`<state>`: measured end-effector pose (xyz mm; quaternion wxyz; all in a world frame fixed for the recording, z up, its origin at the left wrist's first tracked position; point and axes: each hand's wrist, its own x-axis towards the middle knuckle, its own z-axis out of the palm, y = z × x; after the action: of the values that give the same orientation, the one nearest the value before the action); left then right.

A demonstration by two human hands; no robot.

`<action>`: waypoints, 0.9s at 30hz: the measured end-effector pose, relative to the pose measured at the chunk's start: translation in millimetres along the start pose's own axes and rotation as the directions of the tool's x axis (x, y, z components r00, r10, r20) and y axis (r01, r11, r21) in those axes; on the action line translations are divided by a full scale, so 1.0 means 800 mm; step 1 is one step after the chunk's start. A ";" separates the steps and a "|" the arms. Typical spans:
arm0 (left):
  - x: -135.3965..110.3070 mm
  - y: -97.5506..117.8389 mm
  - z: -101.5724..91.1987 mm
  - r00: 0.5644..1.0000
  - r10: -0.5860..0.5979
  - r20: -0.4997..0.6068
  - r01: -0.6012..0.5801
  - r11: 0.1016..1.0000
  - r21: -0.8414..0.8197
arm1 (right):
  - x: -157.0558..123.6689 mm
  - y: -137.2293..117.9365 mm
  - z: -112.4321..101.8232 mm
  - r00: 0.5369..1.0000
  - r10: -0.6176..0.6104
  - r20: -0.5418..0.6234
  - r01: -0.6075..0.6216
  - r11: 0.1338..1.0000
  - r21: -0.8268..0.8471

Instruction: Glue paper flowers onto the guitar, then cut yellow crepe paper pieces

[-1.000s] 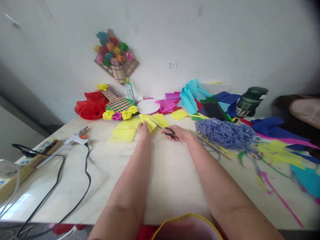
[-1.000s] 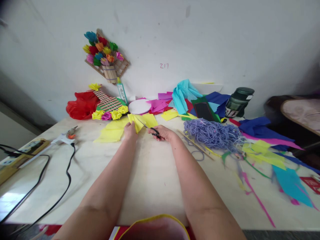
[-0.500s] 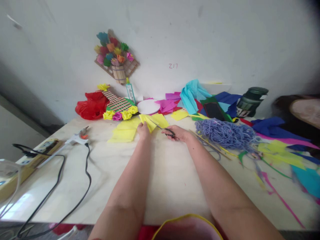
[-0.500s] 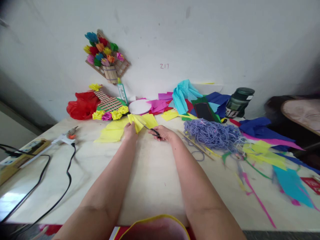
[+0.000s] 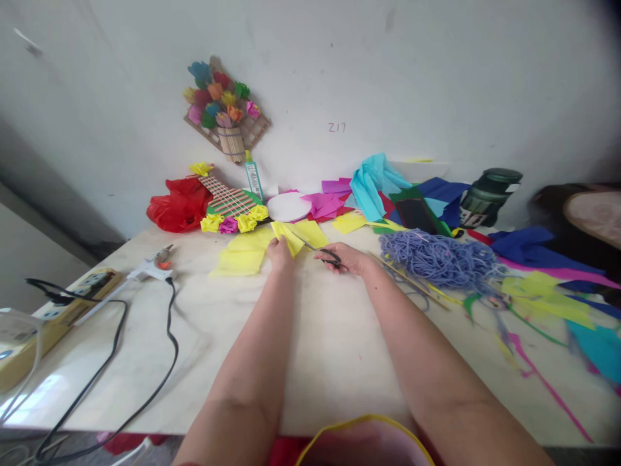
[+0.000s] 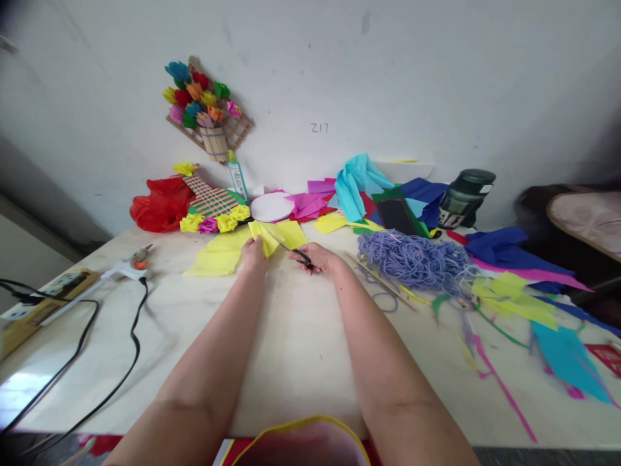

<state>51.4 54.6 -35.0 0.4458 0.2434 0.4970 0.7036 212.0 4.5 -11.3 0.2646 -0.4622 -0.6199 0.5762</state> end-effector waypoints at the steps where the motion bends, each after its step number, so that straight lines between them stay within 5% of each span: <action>1: -0.002 0.001 0.001 1.000 -0.005 0.003 0.005 1.000 -0.005 | 0.000 0.000 0.000 1.000 -0.008 0.002 0.008 1.000 0.000; 27: -0.004 -0.003 0.003 0.999 -0.006 0.051 0.007 1.000 -0.026 | 0.000 -0.001 0.003 0.998 -0.029 -0.049 0.029 1.000 0.006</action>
<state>55.4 53.1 -36.1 0.4637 0.2539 0.4771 0.7021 209.6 3.5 -10.8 0.2897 -0.4663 -0.6180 0.5628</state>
